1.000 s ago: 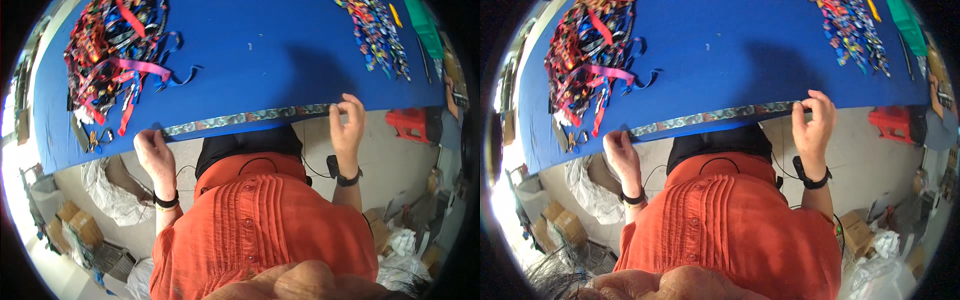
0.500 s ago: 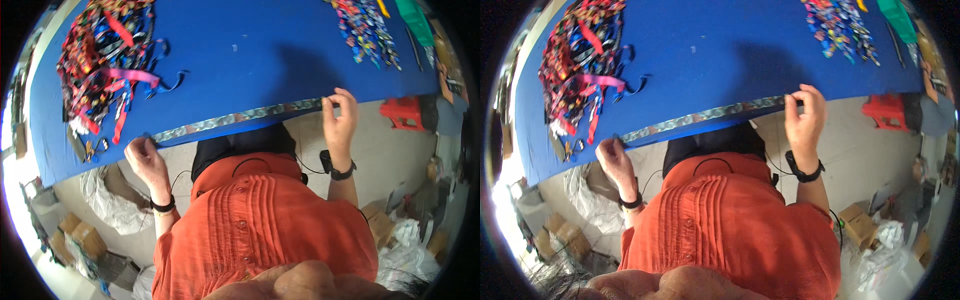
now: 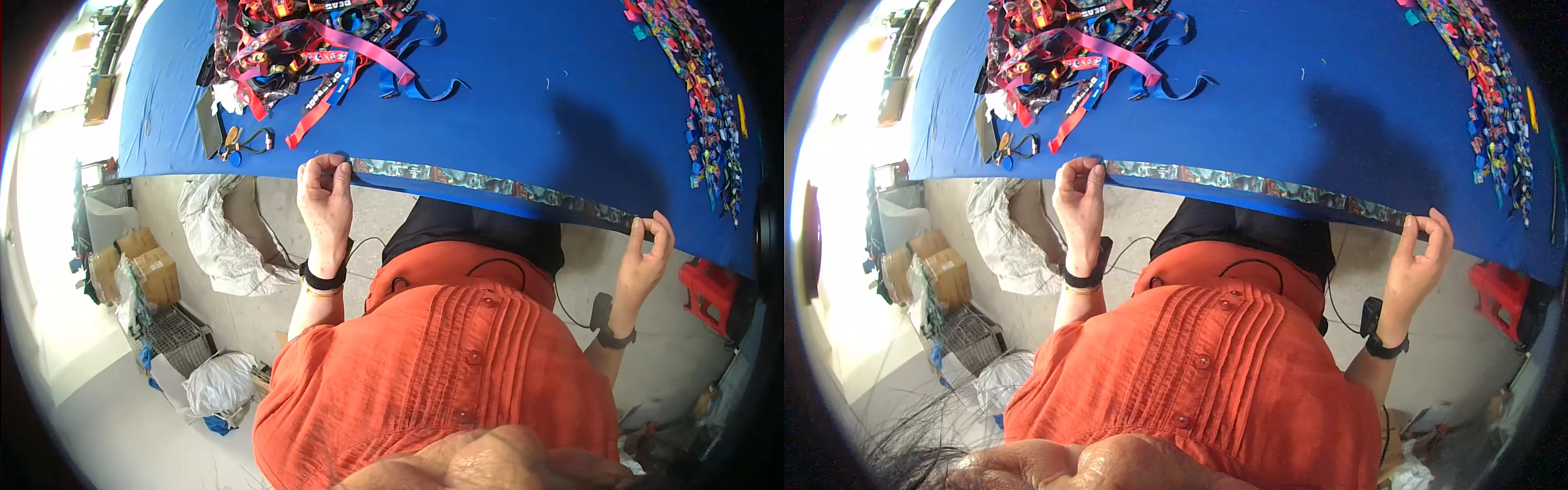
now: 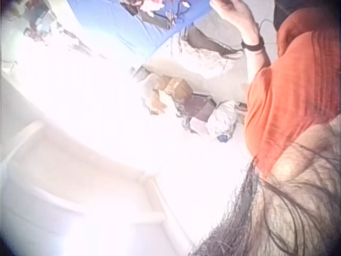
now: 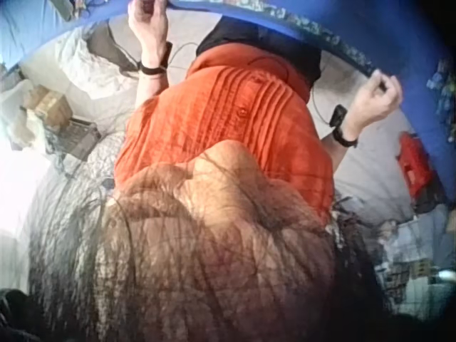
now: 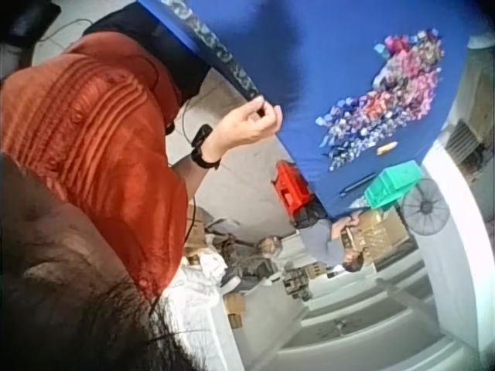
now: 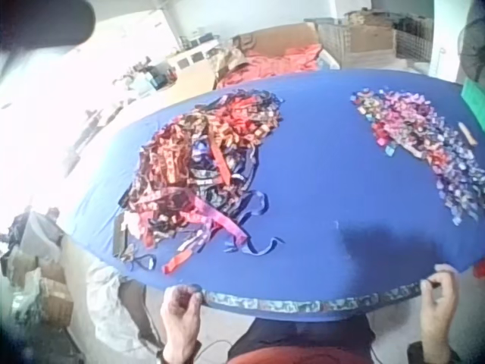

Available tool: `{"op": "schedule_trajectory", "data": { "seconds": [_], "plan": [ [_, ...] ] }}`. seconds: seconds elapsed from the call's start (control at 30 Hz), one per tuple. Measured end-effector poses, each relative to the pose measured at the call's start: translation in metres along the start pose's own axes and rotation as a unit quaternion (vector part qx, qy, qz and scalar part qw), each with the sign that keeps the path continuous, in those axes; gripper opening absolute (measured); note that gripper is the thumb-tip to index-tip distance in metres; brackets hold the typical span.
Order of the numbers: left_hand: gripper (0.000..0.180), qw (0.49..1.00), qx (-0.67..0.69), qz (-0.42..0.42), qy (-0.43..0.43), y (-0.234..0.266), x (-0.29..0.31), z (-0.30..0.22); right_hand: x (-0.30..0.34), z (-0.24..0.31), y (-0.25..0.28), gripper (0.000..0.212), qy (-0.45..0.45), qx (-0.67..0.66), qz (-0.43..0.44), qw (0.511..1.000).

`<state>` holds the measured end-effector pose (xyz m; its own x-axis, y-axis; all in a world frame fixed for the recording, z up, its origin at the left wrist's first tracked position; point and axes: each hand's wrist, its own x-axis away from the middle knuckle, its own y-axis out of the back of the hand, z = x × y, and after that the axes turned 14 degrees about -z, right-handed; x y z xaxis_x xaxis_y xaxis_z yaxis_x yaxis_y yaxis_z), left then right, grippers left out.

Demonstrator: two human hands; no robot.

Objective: Manually tying decorative bows using colorful printed fabric strips at a factory workstation.

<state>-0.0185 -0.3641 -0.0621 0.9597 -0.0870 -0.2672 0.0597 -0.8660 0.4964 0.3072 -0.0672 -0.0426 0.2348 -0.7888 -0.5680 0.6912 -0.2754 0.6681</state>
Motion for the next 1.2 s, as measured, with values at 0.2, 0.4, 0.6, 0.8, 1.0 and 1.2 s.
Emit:
{"op": "schedule_trajectory", "data": {
  "seconds": [0.2,0.4,0.6,0.8,1.0,1.2],
  "plan": [
    [0.011,0.999,0.028,0.016,-0.001,0.000,-0.004,-0.001,0.000,0.001,-0.001,0.010,0.002,-0.002,0.008,1.000],
    [0.013,0.999,-0.014,0.022,-0.031,0.003,-0.004,-0.011,0.000,-0.007,-0.001,0.010,0.028,0.003,0.003,1.000],
    [0.014,0.986,-0.078,-0.001,-0.145,-0.003,0.001,-0.014,0.004,-0.006,-0.001,0.013,0.016,-0.003,-0.028,0.999],
    [0.018,0.978,-0.085,0.005,-0.191,0.002,0.001,-0.006,0.003,-0.001,-0.008,0.013,0.051,0.000,-0.051,0.997],
    [0.010,0.974,-0.112,0.019,-0.196,-0.002,0.001,-0.010,0.001,-0.003,-0.002,0.013,0.042,0.013,-0.046,0.998],
    [0.010,0.977,-0.110,0.006,-0.183,-0.003,0.003,-0.007,0.001,-0.006,-0.004,0.014,0.062,0.003,-0.067,0.996]
  ]
}}
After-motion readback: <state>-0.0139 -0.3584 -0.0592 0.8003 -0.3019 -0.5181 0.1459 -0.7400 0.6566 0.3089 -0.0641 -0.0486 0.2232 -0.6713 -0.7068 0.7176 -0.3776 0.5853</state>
